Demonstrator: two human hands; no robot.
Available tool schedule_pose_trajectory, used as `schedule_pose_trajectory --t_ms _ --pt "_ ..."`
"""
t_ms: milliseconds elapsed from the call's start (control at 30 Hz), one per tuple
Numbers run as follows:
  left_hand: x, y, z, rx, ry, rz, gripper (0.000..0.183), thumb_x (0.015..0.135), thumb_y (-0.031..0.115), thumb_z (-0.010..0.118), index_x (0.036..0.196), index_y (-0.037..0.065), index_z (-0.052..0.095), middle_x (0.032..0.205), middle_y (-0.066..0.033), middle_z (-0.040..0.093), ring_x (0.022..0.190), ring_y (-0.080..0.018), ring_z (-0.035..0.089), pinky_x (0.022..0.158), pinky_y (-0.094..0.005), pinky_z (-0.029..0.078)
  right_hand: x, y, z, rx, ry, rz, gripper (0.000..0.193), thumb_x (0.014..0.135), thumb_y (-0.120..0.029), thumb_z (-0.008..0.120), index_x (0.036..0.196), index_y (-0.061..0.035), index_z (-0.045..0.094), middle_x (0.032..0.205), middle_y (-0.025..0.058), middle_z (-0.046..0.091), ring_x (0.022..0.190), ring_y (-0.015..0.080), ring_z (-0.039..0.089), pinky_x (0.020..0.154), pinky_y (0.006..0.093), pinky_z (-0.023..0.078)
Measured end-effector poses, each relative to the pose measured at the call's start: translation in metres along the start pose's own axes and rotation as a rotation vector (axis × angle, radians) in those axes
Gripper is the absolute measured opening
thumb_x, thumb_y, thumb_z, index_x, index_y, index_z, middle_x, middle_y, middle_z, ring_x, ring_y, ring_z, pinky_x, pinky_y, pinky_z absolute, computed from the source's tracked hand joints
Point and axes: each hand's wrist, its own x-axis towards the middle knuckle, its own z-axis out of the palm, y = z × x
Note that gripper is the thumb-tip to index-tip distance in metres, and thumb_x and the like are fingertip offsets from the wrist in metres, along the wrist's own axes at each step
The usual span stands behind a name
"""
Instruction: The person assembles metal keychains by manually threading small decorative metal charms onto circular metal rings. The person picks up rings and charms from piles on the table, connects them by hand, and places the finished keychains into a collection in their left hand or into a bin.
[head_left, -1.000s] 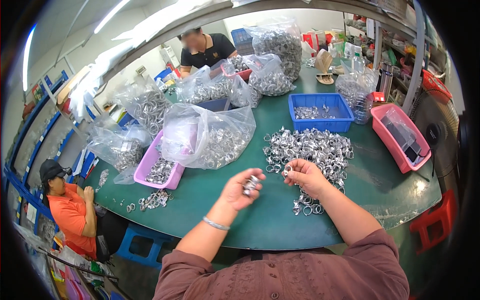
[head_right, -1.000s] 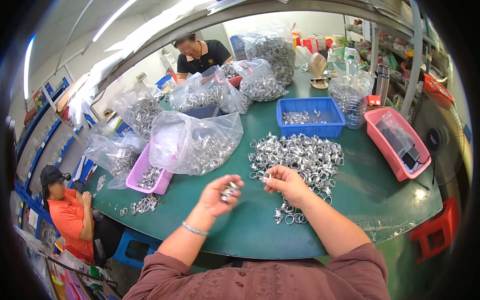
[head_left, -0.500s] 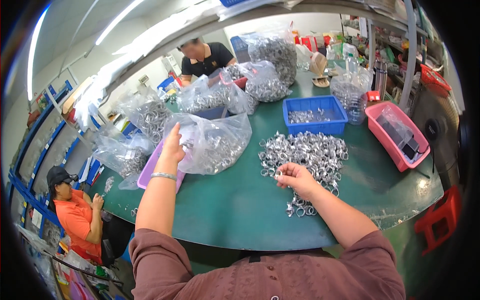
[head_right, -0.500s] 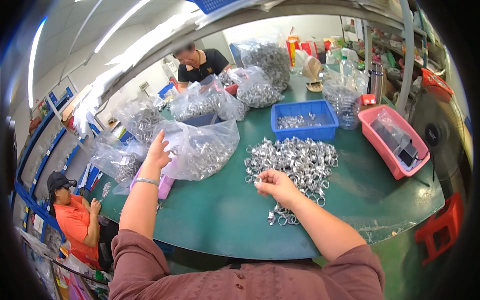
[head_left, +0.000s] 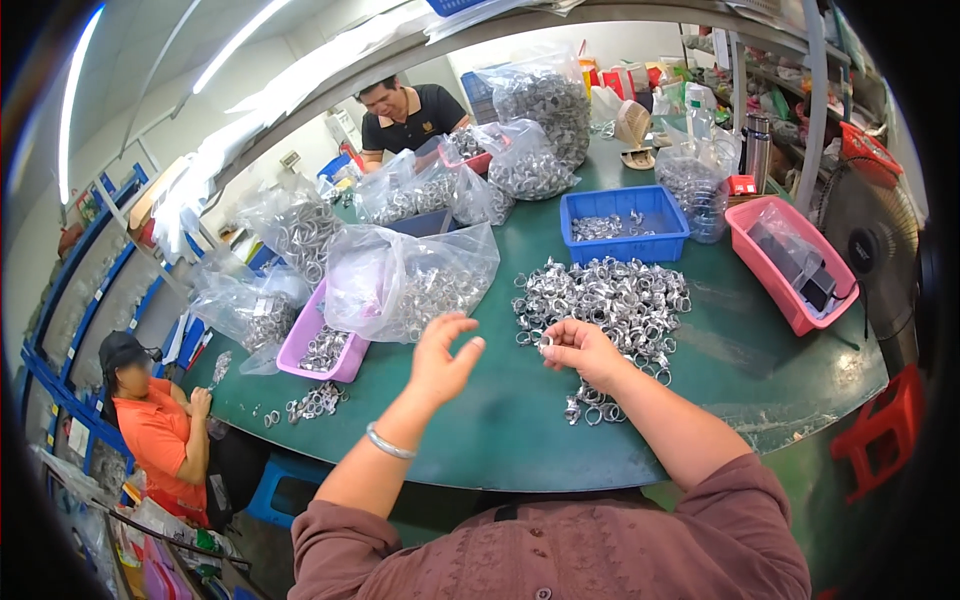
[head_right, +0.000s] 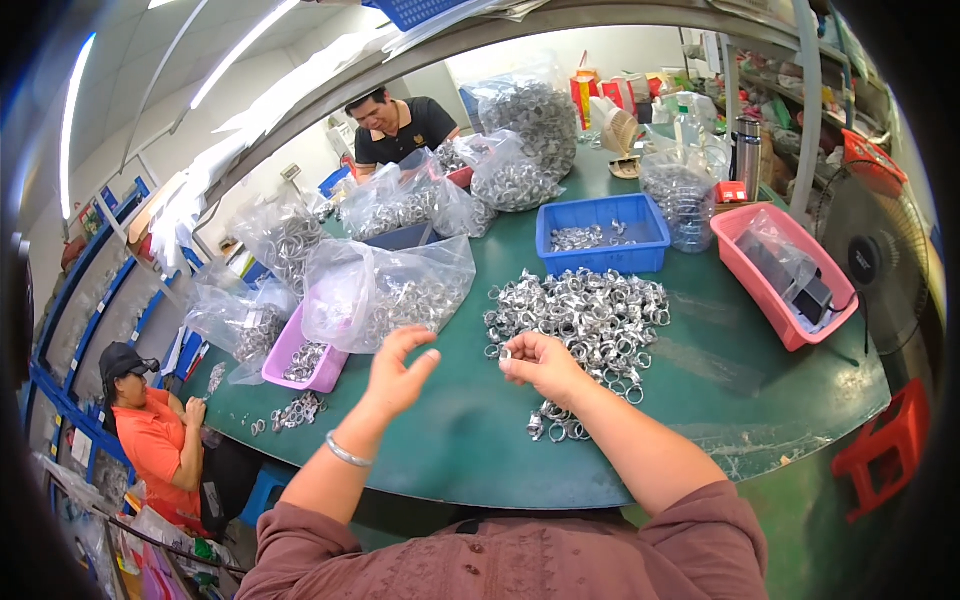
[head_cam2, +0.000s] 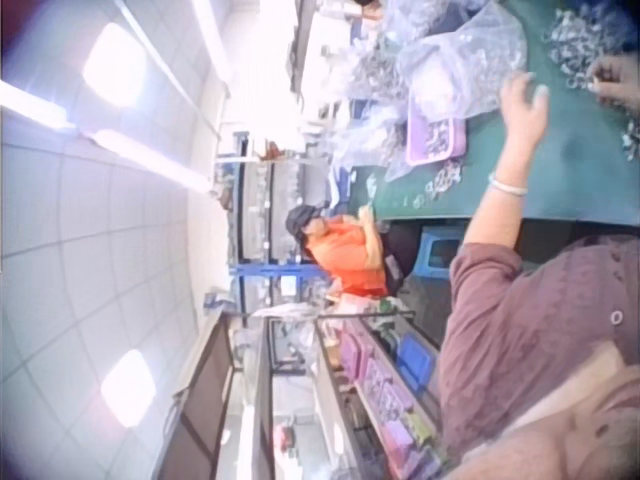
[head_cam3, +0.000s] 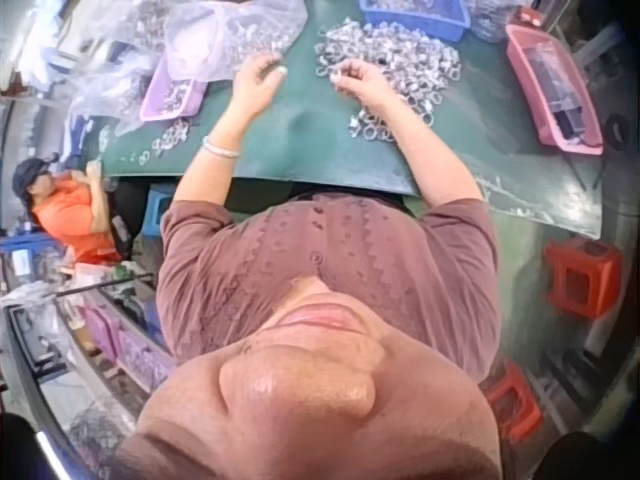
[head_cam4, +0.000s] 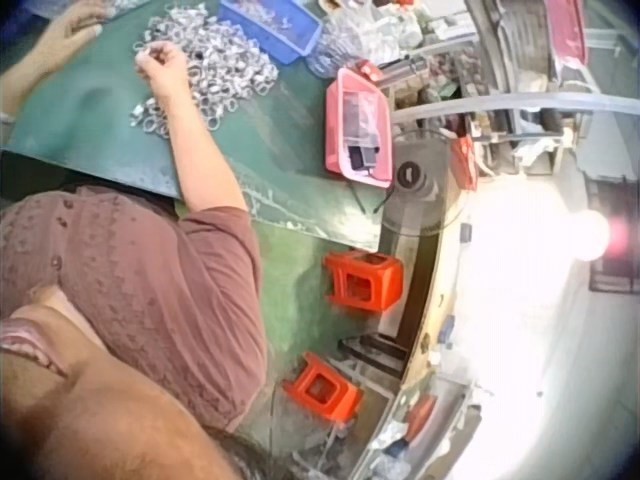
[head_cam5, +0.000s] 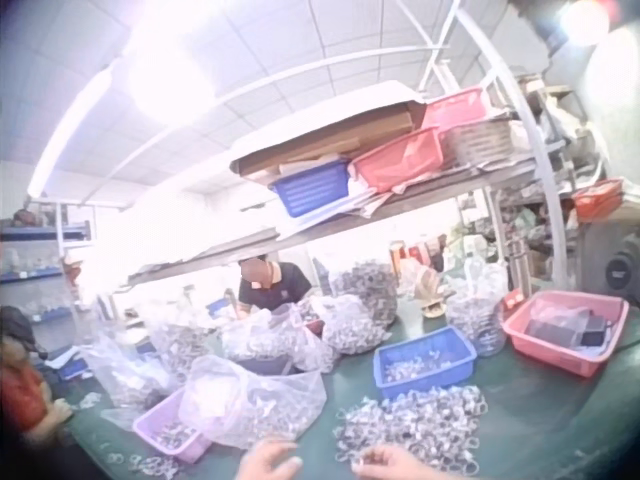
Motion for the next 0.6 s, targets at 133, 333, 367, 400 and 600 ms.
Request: schedule_pose_trajectory --t_ms 133,333,367,400,600 --pt "-0.019 0.018 0.016 -0.076 -0.113 -0.087 0.024 0.074 0.019 0.063 0.094 0.006 0.062 0.106 -0.013 0.055 0.101 -0.0268 0.052 0.084 -0.034 0.042 -0.001 0.0 -0.001 -0.002 -0.006 0.013 0.02 0.077 -0.01 0.065 0.092 -0.0025 0.053 0.079 0.0026 0.057 0.069 0.0101 0.056 0.061 0.0236 0.045" --pt "-0.028 0.019 0.02 -0.093 -0.192 -0.108 0.023 0.076 0.02 0.062 0.094 0.006 0.063 0.102 -0.0103 0.057 0.093 -0.0226 0.055 0.07 -0.0301 0.046 0.001 0.001 0.0 -0.024 -0.018 0.004 0.02 0.078 -0.011 0.064 0.093 -0.0024 0.053 0.079 0.0025 0.057 0.07 0.0103 0.056 0.062 0.0237 0.045" --pt "-0.028 0.02 0.02 -0.105 -0.204 -0.124 0.023 0.076 0.019 0.062 0.094 0.006 0.063 0.101 -0.0097 0.058 0.09 -0.0217 0.056 0.065 -0.0291 0.046 0.002 0.001 0.0 -0.023 -0.016 0.007 0.02 0.078 -0.011 0.064 0.093 -0.0024 0.053 0.079 0.0025 0.057 0.07 0.0103 0.056 0.062 0.0237 0.045" --pt "-0.028 0.022 0.02 -0.108 -0.208 -0.126 0.023 0.076 0.019 0.062 0.094 0.006 0.063 0.101 -0.0097 0.058 0.09 -0.0217 0.056 0.065 -0.0291 0.046 0.002 0.001 -0.001 -0.019 -0.013 0.011 0.02 0.078 -0.011 0.064 0.093 -0.0025 0.053 0.079 0.0024 0.057 0.07 0.0103 0.056 0.063 0.0239 0.045" --pt "-0.032 0.026 0.02 -0.141 -0.279 -0.23 0.021 0.076 0.014 0.061 0.095 0.003 0.062 0.101 -0.0103 0.058 0.097 -0.022 0.055 0.085 -0.0313 0.042 0.001 0.002 -0.001 -0.015 -0.013 0.017 0.018 0.078 -0.011 0.063 0.092 -0.0036 0.055 0.081 0.0018 0.057 0.072 0.0113 0.057 0.064 0.0243 0.045"
